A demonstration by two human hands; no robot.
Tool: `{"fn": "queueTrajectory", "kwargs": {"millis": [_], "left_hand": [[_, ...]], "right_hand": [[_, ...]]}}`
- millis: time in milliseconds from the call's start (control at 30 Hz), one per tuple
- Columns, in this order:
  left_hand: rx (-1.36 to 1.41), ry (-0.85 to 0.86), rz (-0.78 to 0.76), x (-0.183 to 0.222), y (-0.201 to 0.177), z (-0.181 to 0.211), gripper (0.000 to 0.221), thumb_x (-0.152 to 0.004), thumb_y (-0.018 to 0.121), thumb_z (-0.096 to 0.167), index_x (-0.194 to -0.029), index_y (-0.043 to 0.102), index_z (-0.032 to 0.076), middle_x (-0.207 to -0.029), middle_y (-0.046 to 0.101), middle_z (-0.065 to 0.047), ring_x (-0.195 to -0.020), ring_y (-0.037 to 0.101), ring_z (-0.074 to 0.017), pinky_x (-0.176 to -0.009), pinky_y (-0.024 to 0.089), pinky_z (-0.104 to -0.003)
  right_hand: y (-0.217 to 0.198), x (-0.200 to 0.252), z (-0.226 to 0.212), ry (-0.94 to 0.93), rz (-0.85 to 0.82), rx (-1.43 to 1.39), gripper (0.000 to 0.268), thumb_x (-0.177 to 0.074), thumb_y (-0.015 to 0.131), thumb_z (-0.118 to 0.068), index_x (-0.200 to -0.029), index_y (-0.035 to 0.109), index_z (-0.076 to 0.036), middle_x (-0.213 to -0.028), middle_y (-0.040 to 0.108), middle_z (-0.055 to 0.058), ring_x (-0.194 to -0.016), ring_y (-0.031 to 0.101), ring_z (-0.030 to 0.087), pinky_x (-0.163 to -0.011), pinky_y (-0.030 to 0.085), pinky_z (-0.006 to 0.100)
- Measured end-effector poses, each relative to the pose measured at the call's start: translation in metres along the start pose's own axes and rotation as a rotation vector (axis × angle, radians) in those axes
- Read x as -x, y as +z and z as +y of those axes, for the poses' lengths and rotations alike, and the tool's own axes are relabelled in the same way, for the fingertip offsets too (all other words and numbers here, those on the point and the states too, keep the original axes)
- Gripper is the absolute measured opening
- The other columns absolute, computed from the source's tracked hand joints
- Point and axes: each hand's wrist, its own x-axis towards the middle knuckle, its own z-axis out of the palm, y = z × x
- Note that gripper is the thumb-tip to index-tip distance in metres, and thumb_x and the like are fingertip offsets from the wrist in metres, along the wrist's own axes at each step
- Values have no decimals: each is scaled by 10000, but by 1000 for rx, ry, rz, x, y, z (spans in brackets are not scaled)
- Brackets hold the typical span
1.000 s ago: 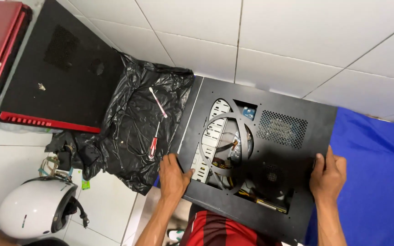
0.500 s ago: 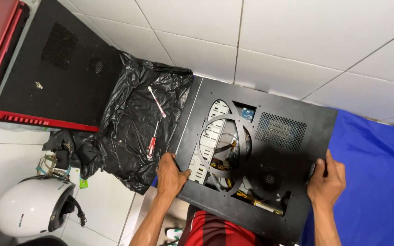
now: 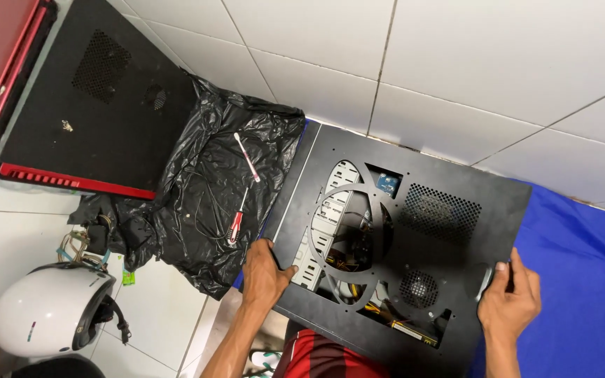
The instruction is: The person is performing maintenance or assembly on a desktop computer, adjusting internal components and then securing the side panel with a screwdriver.
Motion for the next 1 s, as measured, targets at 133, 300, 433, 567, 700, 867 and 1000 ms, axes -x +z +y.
{"fn": "queueTrajectory", "kwargs": {"millis": [133, 300, 433, 567, 700, 867, 1000], "left_hand": [[34, -1, 0, 0, 0, -1, 705, -709, 930, 273, -1203, 499, 14, -1173, 564, -164, -1136, 558, -346, -911, 490, -515], [29, 10, 17, 1, 6, -5, 710, -695, 928, 255, -1199, 495, 3, -1165, 561, -172, -1129, 558, -350, -913, 497, -499], [22, 26, 35, 2, 6, -4, 718, -689, 954, 245, -1185, 501, -10, -1124, 580, -180, -1072, 581, -353, -887, 528, -474], [39, 24, 52, 2, 5, -3, 702, -676, 951, 248, -1152, 500, -1, -1105, 577, -165, -1067, 577, -340, -876, 520, -455], [63, 42, 44, 5, 1, -1, 666, -689, 924, 223, -1146, 490, 9, -1110, 558, -165, -1062, 564, -344, -871, 503, -459], [62, 36, 68, 2, 10, -11, 729, -667, 959, 261, -1172, 500, 6, -1128, 584, -161, -1077, 586, -338, -887, 516, -452], [-9, 8, 48, 3, -7, 2, 801, -654, 984, 384, -1226, 533, 50, -1156, 606, -126, -1098, 581, -322, -870, 504, -464]], "right_hand": [[-3, -1, -8, -49, 6, -4, 358, -1141, 650, 7, -1494, 700, 46, -1117, 642, 200, -962, 609, 305, -921, 484, 411], [0, 1, 3, -80, 5, 6, 350, -1147, 669, 14, -1493, 701, 59, -1124, 654, 209, -993, 620, 319, -966, 491, 415], [-1, -1, -2, -2, 5, -11, 355, -1143, 663, 11, -1495, 704, 32, -1145, 636, 173, -1004, 616, 281, -945, 491, 397], [2, -3, -5, 35, -5, -30, 352, -1141, 653, 7, -1489, 706, 18, -1126, 630, 140, -953, 583, 246, -898, 473, 372], [1, -2, -6, 84, -25, -28, 354, -1153, 648, -15, -1502, 704, 1, -1066, 602, 109, -880, 540, 216, -851, 452, 356], [-1, -2, -9, 72, -28, -13, 360, -1142, 652, -27, -1496, 704, 10, -1128, 633, 130, -950, 581, 243, -884, 473, 378], [0, -2, -5, 20, -29, -30, 399, -1092, 686, -8, -1486, 687, 56, -1129, 619, 164, -980, 611, 250, -923, 500, 382]]}}
